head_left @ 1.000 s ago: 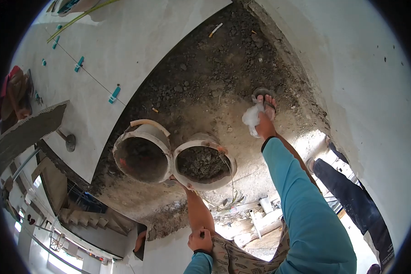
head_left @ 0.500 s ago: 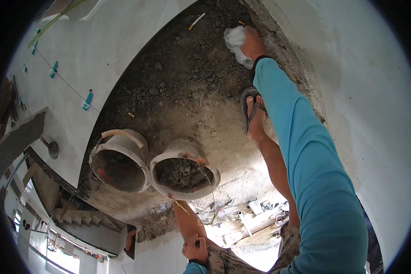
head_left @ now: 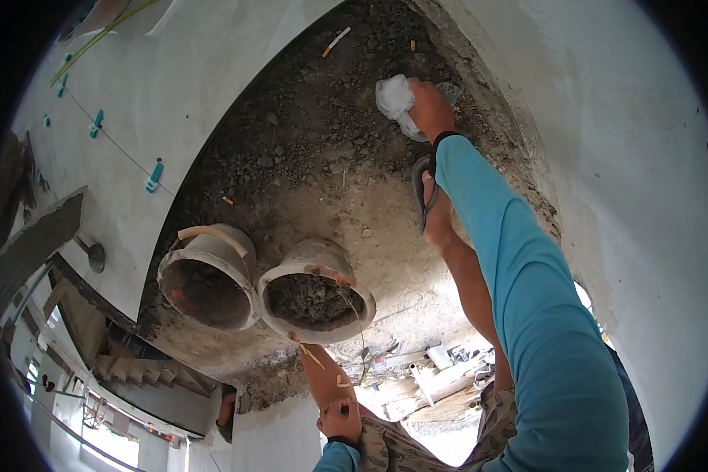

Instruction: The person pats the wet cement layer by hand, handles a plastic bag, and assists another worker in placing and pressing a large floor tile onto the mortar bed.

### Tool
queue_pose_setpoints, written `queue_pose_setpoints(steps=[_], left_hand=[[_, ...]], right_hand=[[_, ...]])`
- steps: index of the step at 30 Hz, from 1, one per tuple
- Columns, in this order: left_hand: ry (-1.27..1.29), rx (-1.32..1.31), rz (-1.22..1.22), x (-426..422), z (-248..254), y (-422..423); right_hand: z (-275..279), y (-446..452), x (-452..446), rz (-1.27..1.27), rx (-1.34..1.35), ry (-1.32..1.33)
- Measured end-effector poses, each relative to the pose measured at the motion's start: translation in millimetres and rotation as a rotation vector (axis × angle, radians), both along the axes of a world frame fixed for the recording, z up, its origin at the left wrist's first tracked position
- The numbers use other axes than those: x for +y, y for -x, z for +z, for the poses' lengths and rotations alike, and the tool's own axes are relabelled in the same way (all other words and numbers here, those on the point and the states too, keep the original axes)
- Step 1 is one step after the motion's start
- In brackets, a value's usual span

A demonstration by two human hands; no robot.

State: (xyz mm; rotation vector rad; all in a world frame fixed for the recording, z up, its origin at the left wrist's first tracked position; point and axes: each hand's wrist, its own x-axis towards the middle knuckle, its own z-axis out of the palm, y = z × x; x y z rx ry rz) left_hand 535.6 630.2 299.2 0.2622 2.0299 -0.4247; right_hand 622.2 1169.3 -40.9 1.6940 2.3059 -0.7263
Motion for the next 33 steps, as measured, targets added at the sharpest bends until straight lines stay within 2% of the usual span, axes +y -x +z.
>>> queue_pose_setpoints(steps=[5,7,8,10,13,15,16,18,20,22,24,25,26,27,28,29,30,31,32,33], left_hand=[[0.006,0.027,0.008,5,5,14],[0.008,0.030,-0.004,11,7,20],[0.009,0.024,-0.018,13,8,24],[-0.010,0.048,-0.038,8,10,31],[0.016,0.075,-0.020,3,11,44],[-0.006,0.080,-0.010,-6,9,54],[-0.015,0.081,-0.002,-10,10,61],[-0.052,0.094,0.064,-6,14,77],[-0.108,0.118,0.139,-6,21,92],[-0.282,0.201,0.258,-5,22,106],[-0.438,0.206,0.289,-12,18,121],[-0.656,0.183,0.256,-9,21,127],[-0.868,0.156,0.208,2,26,134],[-1.114,0.070,0.231,18,34,138],[-1.201,-0.024,0.243,42,60,140],[-1.257,-0.236,0.267,50,57,139],[-1.259,-0.479,0.321,88,125,139],[-1.314,-0.581,0.198,101,147,138],[-1.280,-0.646,0.121,118,181,138],[-1.266,-0.699,0.187,125,196,133]], right_hand=[[-11,2,-31,-0.082,-0.044,0.098],[-21,5,-51,-0.279,0.012,0.115],[-17,8,-58,-0.282,0.026,0.111],[-3,8,-79,-0.284,0.014,0.274],[8,12,-114,-0.307,0.081,0.181],[18,9,-132,-0.572,0.427,0.352],[30,7,-136,-0.566,0.436,0.338],[63,11,-144,-0.717,0.603,0.586],[151,35,-149,-0.837,0.463,0.582],[146,8,-185,-0.354,0.266,0.206],[215,27,-196,-0.384,0.181,-0.031],[353,68,-195,-0.603,0.448,0.330],[434,87,-201,-0.625,0.444,0.469],[494,95,-210,-0.571,0.343,0.469],[428,60,-251,-0.665,0.856,0.621],[415,51,-281,-0.590,1.047,0.396],[448,46,-287,-0.616,1.015,0.508],[480,46,-299,-0.646,0.977,0.628],[497,51,-311,-0.630,1.011,0.605],[513,54,-323,-0.804,1.163,0.668]])
